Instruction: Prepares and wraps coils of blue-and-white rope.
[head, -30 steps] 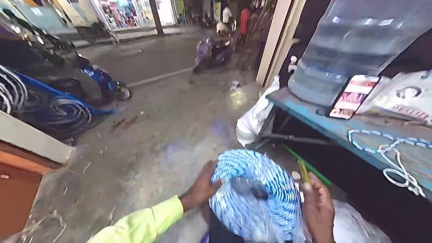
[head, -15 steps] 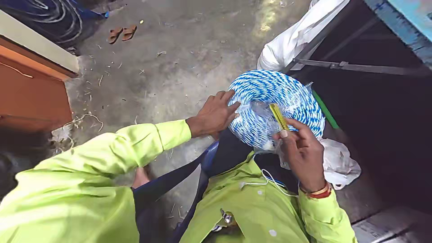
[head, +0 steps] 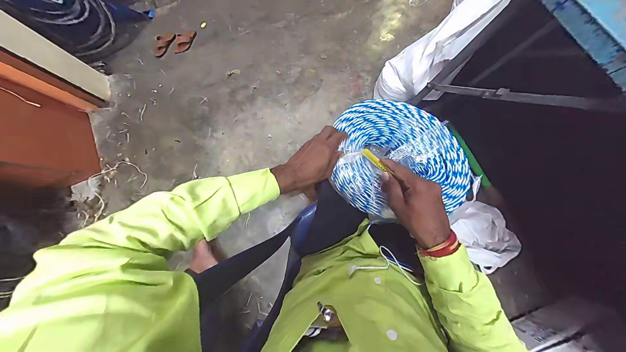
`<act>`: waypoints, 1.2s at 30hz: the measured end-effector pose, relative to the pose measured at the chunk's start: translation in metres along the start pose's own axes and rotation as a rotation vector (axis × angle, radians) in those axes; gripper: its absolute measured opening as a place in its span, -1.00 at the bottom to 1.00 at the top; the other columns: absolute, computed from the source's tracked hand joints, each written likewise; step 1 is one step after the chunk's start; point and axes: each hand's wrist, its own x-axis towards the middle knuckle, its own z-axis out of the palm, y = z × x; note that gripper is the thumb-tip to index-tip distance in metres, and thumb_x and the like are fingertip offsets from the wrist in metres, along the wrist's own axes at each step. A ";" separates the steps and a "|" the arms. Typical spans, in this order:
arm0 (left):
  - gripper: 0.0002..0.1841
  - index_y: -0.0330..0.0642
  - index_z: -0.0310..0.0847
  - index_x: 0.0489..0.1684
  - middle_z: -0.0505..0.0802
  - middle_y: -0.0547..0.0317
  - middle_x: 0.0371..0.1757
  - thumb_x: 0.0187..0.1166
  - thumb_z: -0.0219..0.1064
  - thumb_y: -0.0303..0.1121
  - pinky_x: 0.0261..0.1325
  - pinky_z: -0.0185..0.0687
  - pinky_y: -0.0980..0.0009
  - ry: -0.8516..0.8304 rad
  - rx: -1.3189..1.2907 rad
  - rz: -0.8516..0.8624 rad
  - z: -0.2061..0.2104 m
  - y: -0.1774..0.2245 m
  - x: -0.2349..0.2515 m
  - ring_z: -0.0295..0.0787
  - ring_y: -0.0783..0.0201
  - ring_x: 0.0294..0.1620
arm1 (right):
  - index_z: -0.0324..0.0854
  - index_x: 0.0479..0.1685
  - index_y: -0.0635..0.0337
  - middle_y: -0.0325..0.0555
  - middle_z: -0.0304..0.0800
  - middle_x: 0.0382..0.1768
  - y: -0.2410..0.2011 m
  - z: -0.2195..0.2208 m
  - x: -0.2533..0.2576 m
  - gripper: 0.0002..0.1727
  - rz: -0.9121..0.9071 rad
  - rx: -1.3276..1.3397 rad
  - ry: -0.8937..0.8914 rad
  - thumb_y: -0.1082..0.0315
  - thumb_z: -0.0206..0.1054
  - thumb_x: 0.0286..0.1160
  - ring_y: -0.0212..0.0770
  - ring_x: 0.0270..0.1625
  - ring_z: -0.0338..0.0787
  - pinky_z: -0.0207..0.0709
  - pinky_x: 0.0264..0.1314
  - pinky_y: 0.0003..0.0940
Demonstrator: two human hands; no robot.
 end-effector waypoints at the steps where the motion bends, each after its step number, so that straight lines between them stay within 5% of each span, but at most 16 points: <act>1: -0.56 -0.30 0.47 0.57 0.64 -0.27 0.34 0.77 0.18 -0.32 0.16 0.75 0.06 -0.017 0.021 -0.020 0.000 -0.002 0.001 0.77 -0.12 0.14 | 0.65 0.50 0.03 0.01 0.86 -0.31 0.001 0.000 0.002 -0.59 -0.002 0.005 0.004 0.24 0.14 0.79 -0.03 -0.41 0.80 0.67 -0.32 0.08; 5: -0.75 -0.38 0.76 0.13 0.72 -0.24 0.02 0.70 0.21 -0.47 0.02 0.74 0.09 -0.020 0.130 0.115 0.002 -0.004 0.007 0.77 -0.12 -0.03 | 0.67 0.50 0.02 0.04 0.84 -0.37 -0.006 0.002 0.017 -0.58 -0.061 -0.045 0.041 0.23 0.14 0.78 0.02 -0.49 0.75 0.59 -0.44 0.09; 9: -0.82 -0.42 0.76 -0.09 0.78 -0.22 -0.07 0.63 0.23 -0.53 -0.04 0.78 0.05 0.011 0.180 0.180 0.006 -0.003 0.009 0.83 -0.14 -0.08 | 0.74 0.41 0.01 0.08 0.80 -0.49 -0.022 0.004 0.038 -0.59 -0.105 -0.198 0.033 0.29 0.11 0.73 0.14 -0.53 0.76 0.52 -0.55 0.13; 23: -0.80 -0.48 0.74 -0.05 0.78 -0.27 -0.06 0.64 0.20 -0.54 -0.04 0.78 0.03 0.043 0.187 0.210 0.013 -0.007 0.005 0.83 -0.19 -0.05 | 0.87 -0.06 0.02 -0.06 0.60 -0.73 -0.027 -0.067 0.000 -0.71 -0.216 -0.423 -0.312 0.33 0.19 0.51 0.12 -0.64 0.70 0.44 -0.68 0.09; 29: -0.82 -0.47 0.75 -0.08 0.78 -0.26 -0.09 0.61 0.23 -0.54 -0.08 0.79 0.04 0.072 0.192 0.241 0.014 -0.006 0.006 0.84 -0.17 -0.10 | 0.79 0.30 -0.02 0.13 0.81 -0.49 -0.024 -0.050 0.050 -0.60 -0.171 -0.312 -0.160 0.34 0.08 0.71 0.25 -0.47 0.79 0.54 -0.47 0.26; 33: -0.81 -0.47 0.76 -0.09 0.79 -0.26 -0.10 0.61 0.24 -0.55 -0.08 0.79 0.05 0.080 0.185 0.246 0.010 -0.006 0.004 0.84 -0.16 -0.10 | 0.82 0.19 0.07 0.07 0.75 -0.57 -0.024 -0.031 0.052 -0.65 -0.227 -0.297 -0.223 0.36 0.15 0.64 0.20 -0.52 0.77 0.54 -0.51 0.20; 36: -0.81 -0.47 0.77 -0.11 0.80 -0.26 -0.11 0.60 0.24 -0.55 -0.11 0.80 0.05 0.103 0.162 0.235 0.011 -0.007 0.001 0.85 -0.16 -0.13 | 0.87 0.01 -0.01 -0.08 0.70 -0.62 -0.025 -0.060 0.034 -0.73 -0.251 -0.354 -0.426 0.33 0.22 0.58 0.07 -0.55 0.73 0.51 -0.57 0.10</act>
